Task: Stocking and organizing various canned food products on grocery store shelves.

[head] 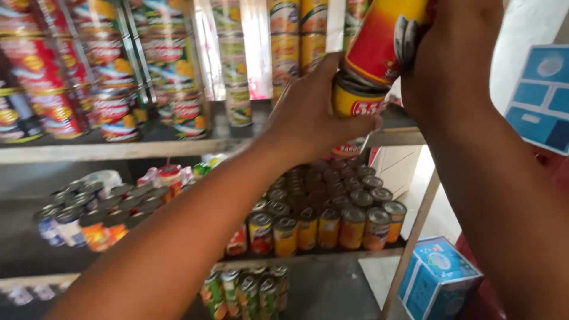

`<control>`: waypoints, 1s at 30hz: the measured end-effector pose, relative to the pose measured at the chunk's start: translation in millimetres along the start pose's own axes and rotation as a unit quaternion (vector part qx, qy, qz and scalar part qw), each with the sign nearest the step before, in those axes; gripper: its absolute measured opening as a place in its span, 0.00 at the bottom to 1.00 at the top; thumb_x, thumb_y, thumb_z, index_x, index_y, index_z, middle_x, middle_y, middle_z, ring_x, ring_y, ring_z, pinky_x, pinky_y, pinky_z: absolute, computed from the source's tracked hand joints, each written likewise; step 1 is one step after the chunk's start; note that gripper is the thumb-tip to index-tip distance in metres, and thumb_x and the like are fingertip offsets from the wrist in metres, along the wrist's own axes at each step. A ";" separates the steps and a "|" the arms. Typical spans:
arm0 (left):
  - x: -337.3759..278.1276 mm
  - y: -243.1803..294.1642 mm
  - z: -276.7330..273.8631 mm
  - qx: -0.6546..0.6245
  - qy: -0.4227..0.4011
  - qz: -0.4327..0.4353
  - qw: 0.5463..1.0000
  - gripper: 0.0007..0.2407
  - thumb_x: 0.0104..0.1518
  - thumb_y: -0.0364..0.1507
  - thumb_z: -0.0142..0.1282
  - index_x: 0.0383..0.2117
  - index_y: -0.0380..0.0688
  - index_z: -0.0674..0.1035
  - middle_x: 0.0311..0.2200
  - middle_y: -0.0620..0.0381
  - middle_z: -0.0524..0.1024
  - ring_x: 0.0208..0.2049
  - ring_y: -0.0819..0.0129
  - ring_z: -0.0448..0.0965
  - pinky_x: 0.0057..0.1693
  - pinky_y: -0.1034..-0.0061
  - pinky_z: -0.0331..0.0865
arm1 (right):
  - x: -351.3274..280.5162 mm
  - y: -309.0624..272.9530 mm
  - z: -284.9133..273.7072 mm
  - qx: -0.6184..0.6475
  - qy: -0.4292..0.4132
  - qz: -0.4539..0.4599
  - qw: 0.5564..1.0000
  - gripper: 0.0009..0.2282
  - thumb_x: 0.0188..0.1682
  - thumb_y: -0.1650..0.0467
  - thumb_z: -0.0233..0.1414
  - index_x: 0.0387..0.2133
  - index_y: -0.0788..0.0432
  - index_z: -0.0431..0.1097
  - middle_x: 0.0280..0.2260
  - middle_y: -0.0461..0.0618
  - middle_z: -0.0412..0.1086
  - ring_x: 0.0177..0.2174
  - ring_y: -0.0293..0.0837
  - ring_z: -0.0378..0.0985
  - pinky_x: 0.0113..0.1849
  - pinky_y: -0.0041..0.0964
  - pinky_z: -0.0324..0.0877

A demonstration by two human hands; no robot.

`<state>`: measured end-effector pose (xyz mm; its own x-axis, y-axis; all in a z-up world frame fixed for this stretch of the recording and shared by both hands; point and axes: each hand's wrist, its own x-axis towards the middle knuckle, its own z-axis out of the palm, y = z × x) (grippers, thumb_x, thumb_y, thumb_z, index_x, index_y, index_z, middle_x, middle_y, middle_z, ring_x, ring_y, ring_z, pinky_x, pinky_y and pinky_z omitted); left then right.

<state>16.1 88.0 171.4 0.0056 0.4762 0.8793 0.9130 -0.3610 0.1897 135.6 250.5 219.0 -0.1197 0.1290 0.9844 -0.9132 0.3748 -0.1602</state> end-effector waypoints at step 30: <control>-689.4 -24.8 -110.0 0.011 -0.143 -0.678 0.721 0.29 0.36 0.40 0.71 0.48 0.52 0.73 0.38 0.49 0.84 0.43 0.51 0.84 0.48 0.60 0.75 | -642.4 45.5 308.0 0.012 -0.018 0.667 0.745 0.25 0.55 0.66 0.52 0.63 0.58 0.51 0.50 0.50 0.69 0.49 0.40 0.71 0.51 0.39 0.68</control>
<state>-55.2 -319.5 -391.5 -0.8171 0.5267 -0.2343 0.1641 0.6022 0.7813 51.1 -98.2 -398.2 -0.9367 0.3470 -0.0468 0.0200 -0.0805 -0.9966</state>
